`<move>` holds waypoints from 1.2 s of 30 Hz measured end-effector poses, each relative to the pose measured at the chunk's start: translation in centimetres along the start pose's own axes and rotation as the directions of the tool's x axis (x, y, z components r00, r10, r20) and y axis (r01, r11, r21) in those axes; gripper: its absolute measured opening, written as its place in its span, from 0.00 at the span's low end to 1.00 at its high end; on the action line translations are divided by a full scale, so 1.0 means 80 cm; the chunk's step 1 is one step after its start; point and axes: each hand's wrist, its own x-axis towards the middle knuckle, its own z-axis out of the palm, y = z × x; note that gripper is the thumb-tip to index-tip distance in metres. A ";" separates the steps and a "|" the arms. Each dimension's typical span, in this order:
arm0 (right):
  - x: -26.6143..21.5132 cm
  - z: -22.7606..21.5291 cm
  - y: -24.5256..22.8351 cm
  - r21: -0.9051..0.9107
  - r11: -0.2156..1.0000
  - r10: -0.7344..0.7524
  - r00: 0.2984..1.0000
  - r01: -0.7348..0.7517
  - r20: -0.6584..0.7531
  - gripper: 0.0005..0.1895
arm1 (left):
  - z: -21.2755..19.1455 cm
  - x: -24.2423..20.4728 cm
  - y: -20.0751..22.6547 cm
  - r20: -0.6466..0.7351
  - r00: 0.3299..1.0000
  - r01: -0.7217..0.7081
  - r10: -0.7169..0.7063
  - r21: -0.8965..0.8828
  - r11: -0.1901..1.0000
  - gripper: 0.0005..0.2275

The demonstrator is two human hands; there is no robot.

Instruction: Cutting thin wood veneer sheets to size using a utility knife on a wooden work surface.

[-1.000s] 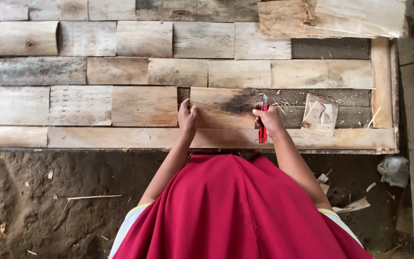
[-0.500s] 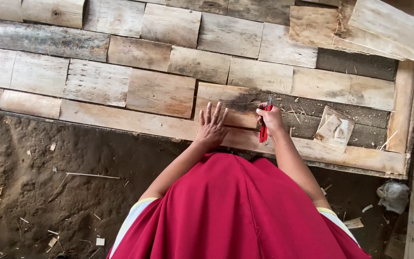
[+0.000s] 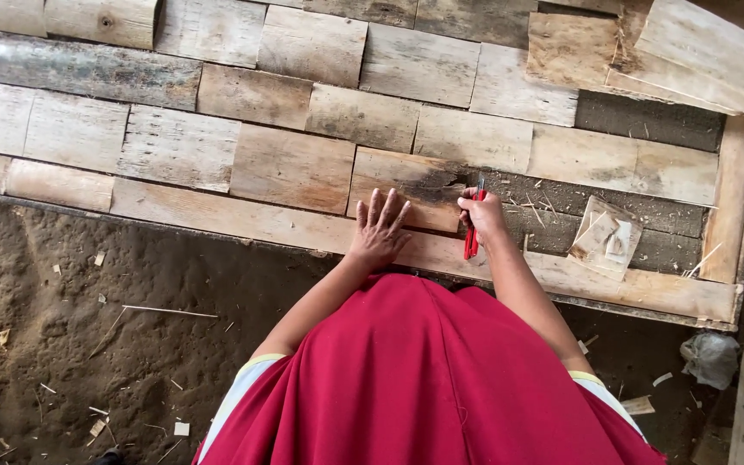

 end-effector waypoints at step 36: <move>0.011 0.001 0.006 -0.437 0.898 -0.115 0.988 0.058 -0.105 0.16 | 0.000 0.018 -0.006 -0.112 0.992 -0.043 0.054 0.095 0.995 0.27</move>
